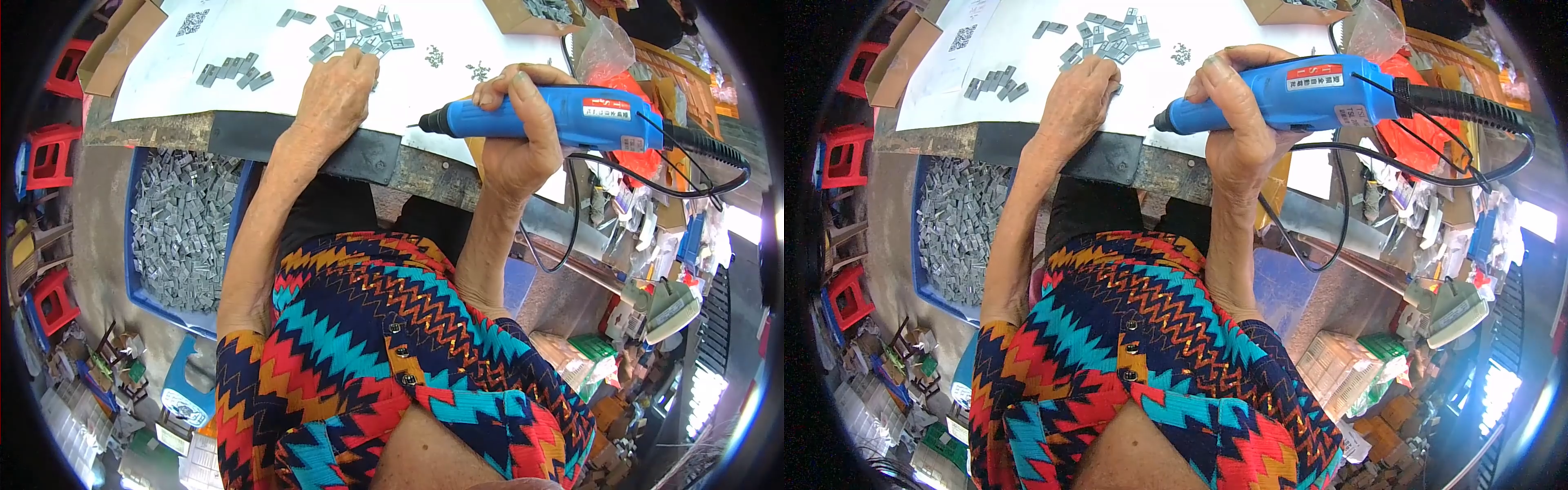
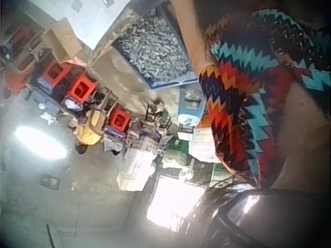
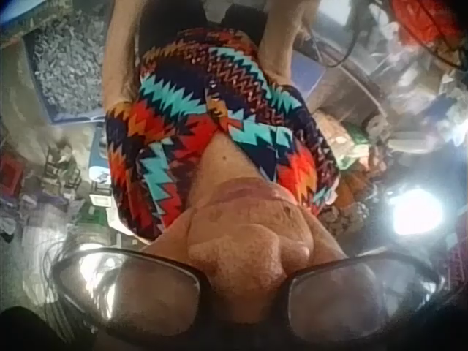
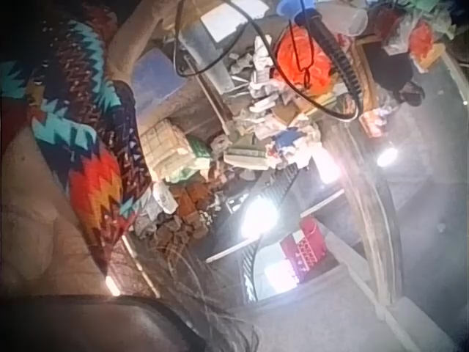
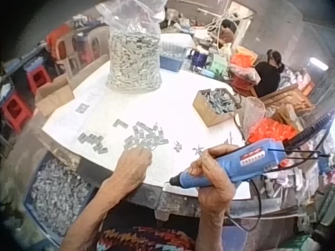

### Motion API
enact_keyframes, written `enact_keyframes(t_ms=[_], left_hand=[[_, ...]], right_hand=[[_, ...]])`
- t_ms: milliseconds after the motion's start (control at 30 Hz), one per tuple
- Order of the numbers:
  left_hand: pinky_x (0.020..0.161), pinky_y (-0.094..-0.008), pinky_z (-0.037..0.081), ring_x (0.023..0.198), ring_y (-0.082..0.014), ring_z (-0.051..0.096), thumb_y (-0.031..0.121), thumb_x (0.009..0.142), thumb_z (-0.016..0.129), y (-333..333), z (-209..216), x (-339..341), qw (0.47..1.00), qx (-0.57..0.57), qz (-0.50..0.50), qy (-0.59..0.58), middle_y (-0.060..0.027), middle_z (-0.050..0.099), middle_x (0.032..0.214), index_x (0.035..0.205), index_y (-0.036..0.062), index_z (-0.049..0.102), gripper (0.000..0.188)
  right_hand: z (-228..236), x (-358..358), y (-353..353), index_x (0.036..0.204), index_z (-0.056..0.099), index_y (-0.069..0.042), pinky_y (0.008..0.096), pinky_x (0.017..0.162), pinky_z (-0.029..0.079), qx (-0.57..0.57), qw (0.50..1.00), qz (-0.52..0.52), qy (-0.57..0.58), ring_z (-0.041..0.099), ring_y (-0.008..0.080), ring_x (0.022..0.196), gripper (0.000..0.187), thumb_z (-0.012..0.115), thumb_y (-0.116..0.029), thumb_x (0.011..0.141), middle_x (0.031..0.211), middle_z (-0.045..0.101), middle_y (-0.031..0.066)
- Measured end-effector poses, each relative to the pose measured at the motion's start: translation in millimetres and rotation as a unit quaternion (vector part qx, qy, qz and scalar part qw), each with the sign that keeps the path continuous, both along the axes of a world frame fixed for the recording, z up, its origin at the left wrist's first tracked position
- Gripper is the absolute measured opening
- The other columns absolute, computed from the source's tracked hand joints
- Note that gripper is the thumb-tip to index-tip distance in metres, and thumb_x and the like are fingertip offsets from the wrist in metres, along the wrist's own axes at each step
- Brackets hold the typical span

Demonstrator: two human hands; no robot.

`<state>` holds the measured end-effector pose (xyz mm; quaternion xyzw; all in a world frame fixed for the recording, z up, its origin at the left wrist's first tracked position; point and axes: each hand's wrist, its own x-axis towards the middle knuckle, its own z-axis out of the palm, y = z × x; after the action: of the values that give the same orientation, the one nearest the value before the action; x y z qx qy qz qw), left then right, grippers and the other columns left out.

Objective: Assembling small metal components using a handheld electric screwdriver at a workbench.

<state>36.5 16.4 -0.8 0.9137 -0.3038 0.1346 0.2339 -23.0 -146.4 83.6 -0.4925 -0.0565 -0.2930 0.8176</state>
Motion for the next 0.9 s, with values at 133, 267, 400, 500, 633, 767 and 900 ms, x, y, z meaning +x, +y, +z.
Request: enact_keyframes(t_ms=[133,267,400,500,633,767,900], left_hand=[[0.065,-0.0359,0.044,0.071,-0.0261,0.054,0.007,0.083,0.054,-0.1,0.4,-0.3,1.000,-0.024,-0.002,0.002,-0.0102,0.054,0.080,0.086,0.0029,0.052,0.005],[0.065,-0.0350,0.045,0.072,-0.0258,0.056,0.007,0.082,0.055,-0.5,1.6,-0.6,0.999,-0.046,-0.003,0.001,-0.0106,0.055,0.081,0.086,0.0027,0.053,0.006],[0.064,-0.0346,0.046,0.070,-0.0261,0.057,0.007,0.082,0.055,0.3,0.8,-0.3,0.998,-0.059,0.005,0.008,-0.0109,0.057,0.081,0.086,0.0026,0.054,0.007],[0.062,-0.0346,0.046,0.069,-0.0261,0.057,0.007,0.081,0.055,0.7,-0.2,0.5,0.998,-0.070,0.003,0.006,-0.0108,0.057,0.079,0.086,0.0026,0.054,0.007],[0.061,-0.0342,0.046,0.066,-0.0256,0.057,0.008,0.081,0.055,0.5,1.2,0.9,0.997,-0.075,0.004,0.008,-0.0109,0.057,0.076,0.085,0.0025,0.054,0.007],[0.060,-0.0337,0.046,0.064,-0.0245,0.057,0.008,0.081,0.055,-0.2,2.6,2.0,0.997,-0.069,0.008,0.018,-0.0109,0.057,0.074,0.084,0.0026,0.054,0.006],[0.059,-0.0327,0.046,0.062,-0.0229,0.056,0.009,0.081,0.055,0.4,2.0,3.1,0.997,-0.066,0.015,0.026,-0.0105,0.058,0.073,0.083,0.0028,0.054,0.006]], right_hand=[[-0.6,0.0,-0.7,0.088,0.055,0.003,0.0303,0.053,0.050,-0.001,1.000,0.004,0.001,0.058,0.0177,0.052,0.024,0.065,0.002,0.067,0.065,0.058,0.0109],[-1.8,0.2,-0.2,0.088,0.055,0.003,0.0301,0.053,0.050,0.003,1.000,0.006,-0.003,0.059,0.0177,0.053,0.024,0.065,0.002,0.066,0.065,0.058,0.0109],[-2.5,0.7,0.2,0.088,0.056,0.003,0.0304,0.052,0.051,-0.004,1.000,0.003,-0.005,0.059,0.0176,0.052,0.024,0.065,0.001,0.066,0.066,0.059,0.0111],[-3.1,0.6,-0.2,0.088,0.056,0.003,0.0304,0.053,0.051,-0.008,1.000,0.004,-0.004,0.059,0.0176,0.052,0.024,0.066,0.001,0.066,0.066,0.059,0.0112],[-2.1,0.3,0.9,0.088,0.056,0.003,0.0303,0.054,0.051,-0.007,1.000,0.010,-0.003,0.059,0.0177,0.053,0.024,0.066,0.000,0.066,0.066,0.059,0.0111],[-3.1,-0.2,0.5,0.089,0.056,0.003,0.0308,0.054,0.051,-0.019,1.000,0.011,-0.007,0.060,0.0178,0.053,0.025,0.066,0.000,0.066,0.066,0.059,0.0109],[-3.5,-0.3,1.0,0.090,0.057,0.002,0.0319,0.055,0.052,-0.024,1.000,0.010,0.004,0.060,0.0177,0.053,0.026,0.066,-0.001,0.066,0.067,0.060,0.0108]])
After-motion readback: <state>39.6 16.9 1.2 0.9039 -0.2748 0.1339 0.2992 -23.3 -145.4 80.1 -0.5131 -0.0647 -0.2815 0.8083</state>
